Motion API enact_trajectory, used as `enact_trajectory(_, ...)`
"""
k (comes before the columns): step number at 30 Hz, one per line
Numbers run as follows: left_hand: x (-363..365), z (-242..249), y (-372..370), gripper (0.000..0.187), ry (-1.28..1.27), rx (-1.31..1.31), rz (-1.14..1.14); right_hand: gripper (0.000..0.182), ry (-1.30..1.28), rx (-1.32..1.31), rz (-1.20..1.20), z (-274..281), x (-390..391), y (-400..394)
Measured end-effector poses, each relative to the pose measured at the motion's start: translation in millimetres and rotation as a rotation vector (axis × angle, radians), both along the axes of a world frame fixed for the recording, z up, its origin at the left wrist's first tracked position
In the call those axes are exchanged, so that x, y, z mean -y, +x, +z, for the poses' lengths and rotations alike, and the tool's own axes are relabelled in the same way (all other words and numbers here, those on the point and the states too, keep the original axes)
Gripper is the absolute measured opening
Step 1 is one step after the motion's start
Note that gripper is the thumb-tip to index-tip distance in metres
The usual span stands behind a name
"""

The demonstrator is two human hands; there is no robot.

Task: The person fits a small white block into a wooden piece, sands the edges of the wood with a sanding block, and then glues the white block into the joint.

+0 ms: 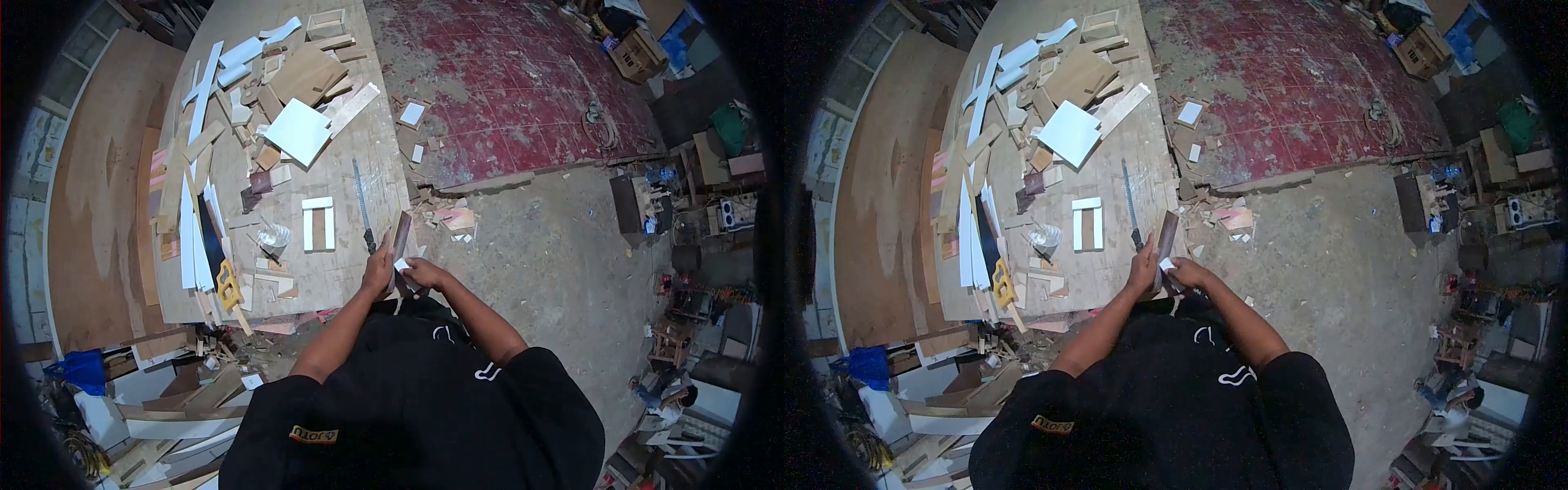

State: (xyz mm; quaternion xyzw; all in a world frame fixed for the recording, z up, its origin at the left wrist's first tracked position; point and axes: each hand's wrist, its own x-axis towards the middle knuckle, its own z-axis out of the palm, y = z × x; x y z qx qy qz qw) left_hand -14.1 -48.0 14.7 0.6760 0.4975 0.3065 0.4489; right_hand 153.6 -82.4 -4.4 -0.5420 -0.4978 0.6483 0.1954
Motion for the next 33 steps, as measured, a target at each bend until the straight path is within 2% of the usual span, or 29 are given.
enact_trajectory(2,-1.3,-1.5,-1.1,0.052,-0.030,-0.025,-0.003,0.024,-0.340,-0.090,0.150,22.5,-1.4,0.4)
enact_trajectory(4,-0.2,-2.2,-0.1,0.052,-0.067,-0.028,0.002,0.023,-0.334,-0.034,0.184,27.6,-4.3,2.0)
enact_trajectory(8,3.3,-5.8,4.3,0.052,-0.118,0.022,0.018,0.020,-0.306,-0.088,0.009,21.5,-26.8,22.4)
enact_trajectory(14,4.9,7.2,9.1,0.051,-0.228,0.034,0.009,0.018,-0.246,-0.026,0.081,-1.0,-54.1,36.4)
enact_trajectory(16,5.2,-2.6,9.3,0.050,-0.163,0.090,0.027,0.017,-0.218,-0.007,-0.061,-0.9,-53.6,37.6)
enact_trajectory(17,4.8,-7.8,9.8,0.050,-0.160,0.091,0.031,0.017,-0.216,-0.005,-0.057,-1.1,-57.8,38.5)
enact_trajectory(19,7.8,-5.8,12.5,0.050,-0.107,0.077,-0.029,0.015,-0.129,-0.108,-0.434,-13.4,-63.9,41.3)
enact_trajectory(20,9.5,-5.0,13.7,0.050,-0.111,0.077,-0.030,0.016,-0.161,-0.286,-0.551,-20.1,-63.7,41.9)
enact_trajectory(22,9.2,-3.2,18.0,0.051,-0.040,0.064,-0.057,0.015,-0.175,-0.175,-0.638,-2.9,-62.8,36.8)
enact_trajectory(26,10.3,3.0,17.7,0.051,-0.060,0.051,-0.015,0.016,-0.213,-0.194,-0.578,-10.2,-46.8,14.9)
enact_trajectory(29,11.1,-3.8,15.4,0.053,-0.302,0.176,0.009,0.016,-0.315,-0.291,-0.537,11.4,-26.2,3.1)
enact_trajectory(30,10.5,-1.2,14.5,0.053,-0.306,0.179,0.006,0.014,-0.247,-0.308,-0.490,-3.4,-17.9,-0.2)
enact_trajectory(32,7.8,7.6,13.3,0.052,-0.439,0.105,0.020,0.014,-0.307,-0.289,-0.438,-5.2,-4.9,-2.5)
enact_trajectory(33,6.4,2.2,14.3,0.050,-0.233,0.110,0.020,0.013,-0.293,-0.299,-0.355,-2.2,-0.6,-1.9)
